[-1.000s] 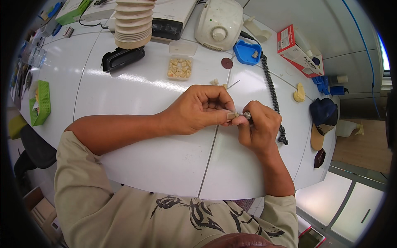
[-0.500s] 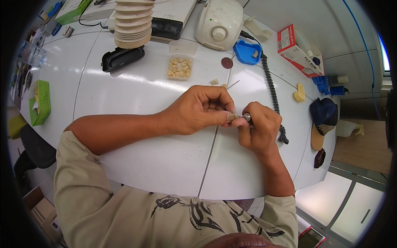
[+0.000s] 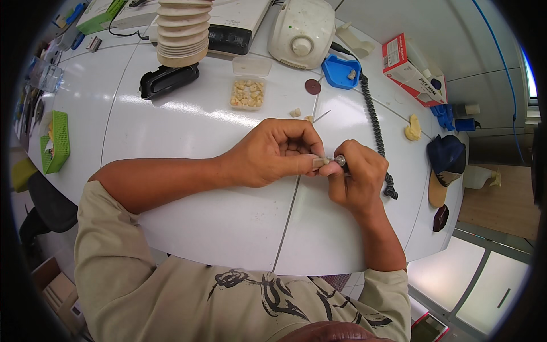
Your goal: The person uses a rotary tool to polish a dental crown, holding the crown between their fingers and moving the tool head across its surfaces.
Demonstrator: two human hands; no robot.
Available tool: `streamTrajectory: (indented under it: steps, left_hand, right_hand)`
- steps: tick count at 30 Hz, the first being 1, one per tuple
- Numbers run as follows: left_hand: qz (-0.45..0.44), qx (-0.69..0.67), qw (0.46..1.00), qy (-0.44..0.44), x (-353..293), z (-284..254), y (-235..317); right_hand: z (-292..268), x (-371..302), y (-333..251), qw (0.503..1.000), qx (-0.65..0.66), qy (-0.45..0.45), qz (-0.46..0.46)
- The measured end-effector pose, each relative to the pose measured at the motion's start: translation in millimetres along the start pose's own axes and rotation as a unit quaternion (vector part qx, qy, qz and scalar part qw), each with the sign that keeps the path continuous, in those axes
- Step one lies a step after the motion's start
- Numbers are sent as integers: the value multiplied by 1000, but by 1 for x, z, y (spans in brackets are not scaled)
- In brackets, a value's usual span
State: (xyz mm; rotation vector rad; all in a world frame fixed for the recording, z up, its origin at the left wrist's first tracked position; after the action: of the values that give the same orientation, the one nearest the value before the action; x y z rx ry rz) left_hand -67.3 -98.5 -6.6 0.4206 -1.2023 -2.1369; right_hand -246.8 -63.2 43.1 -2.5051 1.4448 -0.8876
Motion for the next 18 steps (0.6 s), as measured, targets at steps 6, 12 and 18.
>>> streamTrajectory:
  steps: [6,12,18]
  left_hand:
    - [-1,5,1000,2,0,-1,0]
    - [0,0,1000,4,0,0,1]
    - [0,4,1000,5,0,0,0]
  right_hand:
    - [1,0,0,1000,-5,-3,6]
    - [0,0,0,1000,-4,0,7]
    - [1,0,-1,1000,2,-3,12]
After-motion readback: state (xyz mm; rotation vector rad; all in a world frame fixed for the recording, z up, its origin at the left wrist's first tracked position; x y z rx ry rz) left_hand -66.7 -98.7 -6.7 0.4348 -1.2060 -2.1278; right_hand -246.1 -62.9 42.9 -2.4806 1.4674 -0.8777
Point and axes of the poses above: each hand's wrist, its own x-axis towards the middle knuckle, its own z-axis out of the palm, y = z × x, the point moved 5 cm from there along x, towards the middle knuckle, and after that the axes turned 2 degrees about -y, right-handed, at the moved point
